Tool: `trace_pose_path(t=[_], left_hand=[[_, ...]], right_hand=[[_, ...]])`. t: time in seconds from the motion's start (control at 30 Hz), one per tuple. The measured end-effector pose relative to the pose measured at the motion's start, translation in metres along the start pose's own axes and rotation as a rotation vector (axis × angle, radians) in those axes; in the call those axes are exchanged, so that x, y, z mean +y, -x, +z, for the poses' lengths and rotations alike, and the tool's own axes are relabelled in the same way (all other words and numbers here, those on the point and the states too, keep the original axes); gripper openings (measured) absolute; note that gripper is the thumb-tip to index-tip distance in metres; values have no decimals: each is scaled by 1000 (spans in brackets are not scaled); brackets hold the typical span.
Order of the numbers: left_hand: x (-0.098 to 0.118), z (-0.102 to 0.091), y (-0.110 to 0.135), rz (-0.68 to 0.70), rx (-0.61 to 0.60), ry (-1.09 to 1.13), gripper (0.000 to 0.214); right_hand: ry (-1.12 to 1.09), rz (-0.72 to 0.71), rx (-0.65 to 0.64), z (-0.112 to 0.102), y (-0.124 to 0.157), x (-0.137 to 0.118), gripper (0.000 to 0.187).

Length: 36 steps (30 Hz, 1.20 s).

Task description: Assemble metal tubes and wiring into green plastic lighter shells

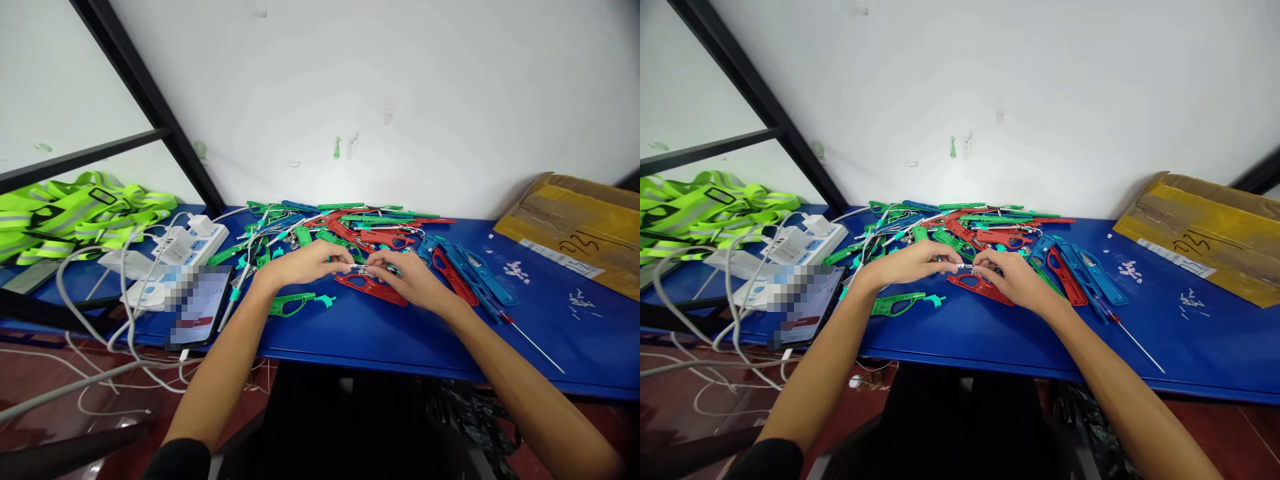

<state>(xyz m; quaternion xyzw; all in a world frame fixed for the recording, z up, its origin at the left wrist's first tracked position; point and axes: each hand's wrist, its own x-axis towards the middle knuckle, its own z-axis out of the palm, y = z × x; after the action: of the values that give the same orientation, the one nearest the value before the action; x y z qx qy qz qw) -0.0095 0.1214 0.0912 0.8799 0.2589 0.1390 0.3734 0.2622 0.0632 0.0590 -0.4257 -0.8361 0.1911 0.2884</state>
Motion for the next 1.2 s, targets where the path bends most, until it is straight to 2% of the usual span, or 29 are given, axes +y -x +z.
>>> trace_pose_path(t=[0.47, 0.77, 1.07, 1.2], left_hand=[[9, 0, 0, 8, 23, 26, 23], [6, 3, 0, -3, -42, 39, 18], [-18, 4, -2, -21, -72, -138, 20], [-26, 5, -3, -20, -86, -167, 19]], right_hand=[[-169, 59, 56, 8, 0, -8, 26], [-174, 49, 12, 16, -1, -5, 24], [10, -16, -68, 25, -2, 2, 20], [51, -2, -79, 30, -3, 2, 17]])
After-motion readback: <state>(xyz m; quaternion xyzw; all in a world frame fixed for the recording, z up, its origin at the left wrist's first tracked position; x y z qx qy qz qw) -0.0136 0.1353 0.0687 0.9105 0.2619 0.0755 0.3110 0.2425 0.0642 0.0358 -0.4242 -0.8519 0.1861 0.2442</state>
